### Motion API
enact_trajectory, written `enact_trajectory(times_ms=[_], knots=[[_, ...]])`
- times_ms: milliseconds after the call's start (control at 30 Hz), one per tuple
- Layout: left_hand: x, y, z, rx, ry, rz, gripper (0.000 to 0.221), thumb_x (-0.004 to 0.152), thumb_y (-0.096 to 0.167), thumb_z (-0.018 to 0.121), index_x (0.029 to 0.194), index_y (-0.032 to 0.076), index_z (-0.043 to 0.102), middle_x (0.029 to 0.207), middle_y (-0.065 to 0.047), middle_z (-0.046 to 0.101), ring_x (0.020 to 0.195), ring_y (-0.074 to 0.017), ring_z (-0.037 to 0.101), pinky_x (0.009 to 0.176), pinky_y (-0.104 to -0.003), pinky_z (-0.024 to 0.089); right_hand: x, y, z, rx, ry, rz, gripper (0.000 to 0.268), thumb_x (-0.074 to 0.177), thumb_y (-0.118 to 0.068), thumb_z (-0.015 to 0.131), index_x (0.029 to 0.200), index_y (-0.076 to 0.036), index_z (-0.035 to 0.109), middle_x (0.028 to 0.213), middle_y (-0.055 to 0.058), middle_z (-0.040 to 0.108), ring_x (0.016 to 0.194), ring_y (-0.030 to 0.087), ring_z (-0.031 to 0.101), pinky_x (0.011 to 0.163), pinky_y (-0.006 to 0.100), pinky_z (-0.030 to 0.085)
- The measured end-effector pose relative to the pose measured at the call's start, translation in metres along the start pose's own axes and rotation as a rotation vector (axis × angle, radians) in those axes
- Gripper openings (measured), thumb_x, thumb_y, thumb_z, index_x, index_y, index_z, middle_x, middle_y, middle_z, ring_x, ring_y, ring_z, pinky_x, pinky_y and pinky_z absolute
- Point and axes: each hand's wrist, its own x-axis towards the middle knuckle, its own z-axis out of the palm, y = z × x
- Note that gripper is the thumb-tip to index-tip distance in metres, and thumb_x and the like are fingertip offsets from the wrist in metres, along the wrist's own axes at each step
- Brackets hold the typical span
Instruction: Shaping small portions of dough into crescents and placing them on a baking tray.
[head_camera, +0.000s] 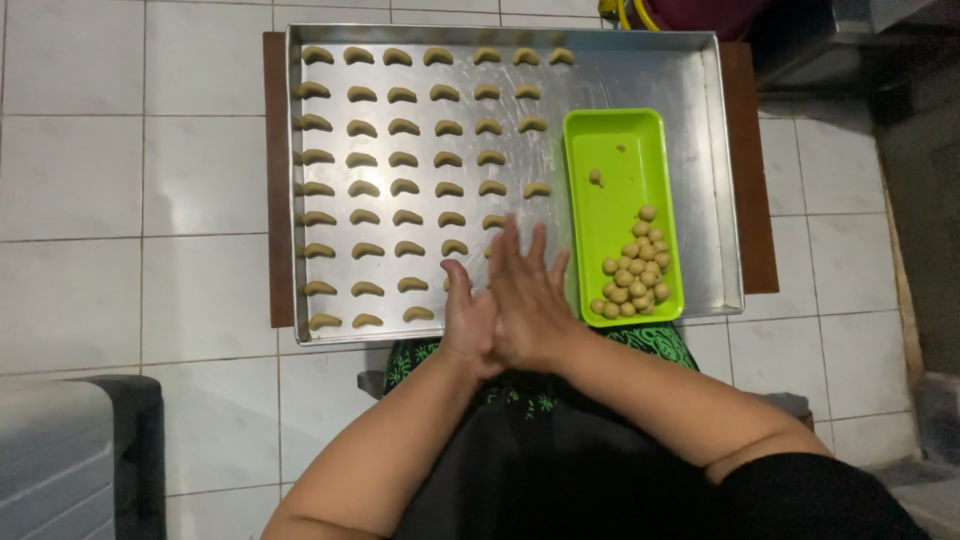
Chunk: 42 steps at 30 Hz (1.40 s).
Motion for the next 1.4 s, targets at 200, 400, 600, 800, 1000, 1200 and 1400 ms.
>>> enact_trajectory(times_ms=[200,400,600,800,1000,1200,1400], knots=[[0.008,0.0,-0.002,-0.128,-0.236,-0.098,0.116,0.055,0.107,0.041,0.117,0.012,0.062,0.103,-0.01,0.069,0.095,-0.0257,0.064,0.093,-0.041,0.052,0.012,0.016,-0.041,0.844,0.036,0.103,0.125,0.069,-0.098,-0.004,0.161,-0.015,-0.017,0.171,0.014,-0.007,0.15,0.047,-0.022,0.108,0.075,-0.022],[-0.013,0.006,0.05,-0.138,-0.089,-0.04,0.112,0.063,0.103,0.043,0.108,0.003,0.067,0.099,-0.017,0.076,0.102,-0.0346,0.072,0.101,-0.047,0.053,0.016,0.05,-0.004,0.335,0.011,-0.011,0.091,0.099,-0.065,0.02,0.163,-0.01,-0.015,0.172,0.02,0.001,0.149,0.055,-0.02,0.106,0.083,-0.005],[-0.005,0.004,0.024,0.016,0.207,-0.055,0.126,0.061,0.103,0.033,0.142,0.011,0.058,0.14,-0.015,0.062,0.125,-0.0345,0.06,0.114,-0.05,0.043,-0.012,0.03,0.053,-0.088,0.026,-0.332,0.129,0.072,-0.098,0.02,0.166,-0.011,0.003,0.172,0.018,-0.008,0.15,0.055,-0.019,0.105,0.079,-0.014],[-0.006,-0.011,0.065,0.059,0.221,-0.063,0.118,0.071,0.097,0.026,0.148,0.011,0.053,0.149,-0.013,0.055,0.136,-0.0339,0.053,0.119,-0.049,0.039,0.018,0.034,0.003,0.041,0.105,0.016,0.111,0.088,-0.075,0.033,0.163,-0.001,-0.003,0.167,0.032,-0.013,0.142,0.069,-0.015,0.101,0.088,-0.004],[0.014,-0.015,0.004,-0.038,0.208,-0.134,0.125,0.065,0.102,0.026,0.149,0.014,0.051,0.151,-0.016,0.053,0.135,-0.0376,0.053,0.114,-0.054,0.043,0.009,0.083,0.034,0.148,0.154,-0.186,0.09,0.077,-0.033,0.064,0.157,-0.004,0.035,0.15,0.017,0.053,0.138,0.051,0.044,0.099,0.077,0.034],[0.033,-0.015,-0.035,-0.16,0.043,-0.141,0.124,0.071,0.1,0.029,0.153,0.007,0.041,0.159,-0.019,0.041,0.141,-0.0354,0.048,0.108,-0.048,0.048,0.064,0.267,-0.003,0.147,0.41,0.434,0.028,0.091,-0.028,0.078,0.119,-0.021,0.077,0.1,-0.001,0.075,0.087,0.016,0.075,0.072,0.03,0.06],[0.059,-0.019,-0.014,-0.179,-0.027,-0.115,0.124,0.071,0.099,0.036,0.153,0.006,0.041,0.158,-0.021,0.042,0.141,-0.0355,0.048,0.105,-0.046,0.05,0.084,0.28,-0.011,0.099,0.372,0.275,0.032,0.093,-0.012,0.077,0.121,0.001,0.073,0.099,0.016,0.07,0.094,0.032,0.072,0.081,0.04,0.061]])
